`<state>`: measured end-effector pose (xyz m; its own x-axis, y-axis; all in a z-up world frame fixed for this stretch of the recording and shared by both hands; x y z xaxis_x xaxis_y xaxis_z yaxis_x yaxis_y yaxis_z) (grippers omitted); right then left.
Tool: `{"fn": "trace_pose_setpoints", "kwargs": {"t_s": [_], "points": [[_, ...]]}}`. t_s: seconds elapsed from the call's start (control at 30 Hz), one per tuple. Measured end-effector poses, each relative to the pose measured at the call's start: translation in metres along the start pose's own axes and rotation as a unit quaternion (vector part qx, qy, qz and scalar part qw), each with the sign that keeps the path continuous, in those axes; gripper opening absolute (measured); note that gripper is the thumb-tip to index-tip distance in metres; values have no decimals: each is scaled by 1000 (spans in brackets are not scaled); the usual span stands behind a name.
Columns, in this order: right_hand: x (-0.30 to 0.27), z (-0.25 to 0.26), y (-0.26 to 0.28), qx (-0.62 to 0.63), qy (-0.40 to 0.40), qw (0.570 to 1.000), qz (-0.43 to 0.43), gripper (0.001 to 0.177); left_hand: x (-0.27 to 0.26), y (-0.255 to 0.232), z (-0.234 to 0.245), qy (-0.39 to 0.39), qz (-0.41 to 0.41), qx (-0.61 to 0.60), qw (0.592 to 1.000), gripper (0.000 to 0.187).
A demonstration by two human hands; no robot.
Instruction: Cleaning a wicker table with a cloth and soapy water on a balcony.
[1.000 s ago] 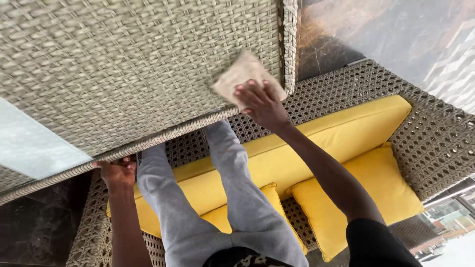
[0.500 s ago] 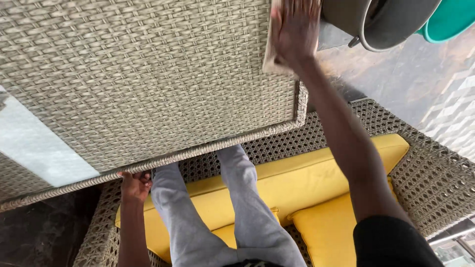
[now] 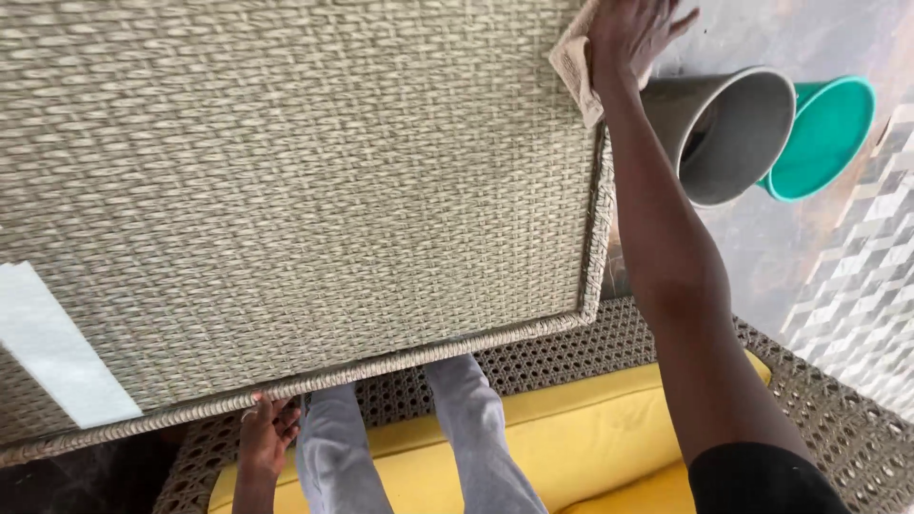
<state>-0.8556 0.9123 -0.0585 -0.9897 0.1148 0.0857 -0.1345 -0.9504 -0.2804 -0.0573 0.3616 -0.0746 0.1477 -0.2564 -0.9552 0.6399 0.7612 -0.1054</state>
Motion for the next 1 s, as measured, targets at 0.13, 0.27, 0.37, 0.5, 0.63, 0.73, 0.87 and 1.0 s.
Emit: {"fn": "trace_pose_setpoints", "kwargs": {"t_s": [0.13, 0.27, 0.37, 0.5, 0.63, 0.73, 0.87, 1.0], "points": [[4, 61, 20, 99, 20, 987, -122, 59, 54, -63, 72, -143, -56, 30, 988, 59], [22, 11, 41, 84, 3, 963, -256, 69, 168, -59, 148, -101, 40, -124, 986, 47], [7, 36, 105, 49, -1, 961, -272, 75, 181, -26, 165, 89, 26, -304, 948, 27], [-15, 102, 300, -66, 149, 979, -122, 72, 99, -45, 144, -39, -191, -192, 962, 32], [-88, 183, 489, 64, 70, 995, 32, 65, 46, -70, 107, -130, -161, -133, 969, 27], [-142, 263, 592, 121, 66, 969, 206, 73, 55, -69, 100, -58, -171, -176, 968, 31], [-184, 282, 637, 198, -14, 923, 330, 69, 36, -91, 102, -79, -167, -156, 970, 42], [-172, 234, 591, 287, -61, 916, 274, 65, 3, -154, 142, -201, -263, -227, 916, 39]]}}
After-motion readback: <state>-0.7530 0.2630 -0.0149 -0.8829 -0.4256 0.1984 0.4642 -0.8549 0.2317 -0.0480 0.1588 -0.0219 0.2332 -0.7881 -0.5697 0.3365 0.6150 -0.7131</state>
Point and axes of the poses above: each hand's wrist, its own x-axis towards the middle knuckle, its own z-axis out of the back of the hand, y = z × x, the point moved 8 cm from there along x, towards the middle knuckle, and after that the axes turned 10 degrees about -x, right-handed, at the moved point
